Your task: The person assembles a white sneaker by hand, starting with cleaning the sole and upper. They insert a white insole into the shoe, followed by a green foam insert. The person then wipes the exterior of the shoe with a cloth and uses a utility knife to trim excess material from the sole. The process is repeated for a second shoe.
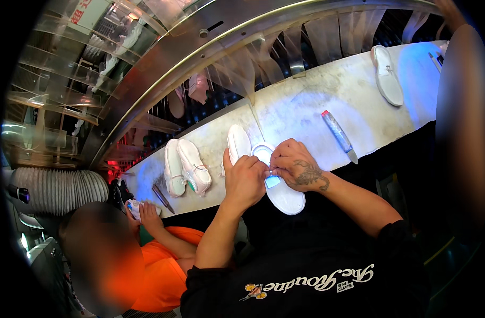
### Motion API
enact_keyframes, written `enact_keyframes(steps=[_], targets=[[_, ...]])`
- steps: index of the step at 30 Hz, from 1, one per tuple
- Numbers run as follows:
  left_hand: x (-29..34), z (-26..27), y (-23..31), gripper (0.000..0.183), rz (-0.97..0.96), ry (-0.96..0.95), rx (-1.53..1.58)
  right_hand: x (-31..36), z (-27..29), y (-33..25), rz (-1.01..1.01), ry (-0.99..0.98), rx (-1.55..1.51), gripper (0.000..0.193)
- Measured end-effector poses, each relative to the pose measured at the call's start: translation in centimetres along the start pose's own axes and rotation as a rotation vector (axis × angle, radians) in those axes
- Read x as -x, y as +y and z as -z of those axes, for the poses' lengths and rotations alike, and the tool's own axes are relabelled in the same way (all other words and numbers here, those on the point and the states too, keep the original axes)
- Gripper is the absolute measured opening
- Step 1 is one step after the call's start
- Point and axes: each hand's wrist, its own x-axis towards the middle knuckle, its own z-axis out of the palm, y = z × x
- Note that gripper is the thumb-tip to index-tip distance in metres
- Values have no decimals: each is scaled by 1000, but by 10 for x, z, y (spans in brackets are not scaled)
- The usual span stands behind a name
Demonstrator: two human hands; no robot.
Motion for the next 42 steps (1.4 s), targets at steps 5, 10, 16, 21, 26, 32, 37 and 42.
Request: enact_keyframes(steps=[5,10,16,21,26,32,37,42], targets=[[-2,1,2,5,2,-1,-22,1,-3,4,-3,0,-5,10],[2,3,-4,6,-39,15,19,2,2,5,-10,-34,-12,13],[4,6,-7,8,-43,5,20,3,6,1,26,45,-41,17],[2,8,-4,8,-33,-9,14,6,-4,3,49,111,-51,17],[3,8,-2,7,-53,-12,9,4,-3,4,77,131,-42,12],[-3,3,-4,17,-31,164,35,0,-2,-3,-2,116,-44,10],[8,28,-20,24,-14,148,191,2,11,-2,161,85,-30,15],[13,47,5,26,-89,-12,-189,1,5,-5,108,68,32,19]])
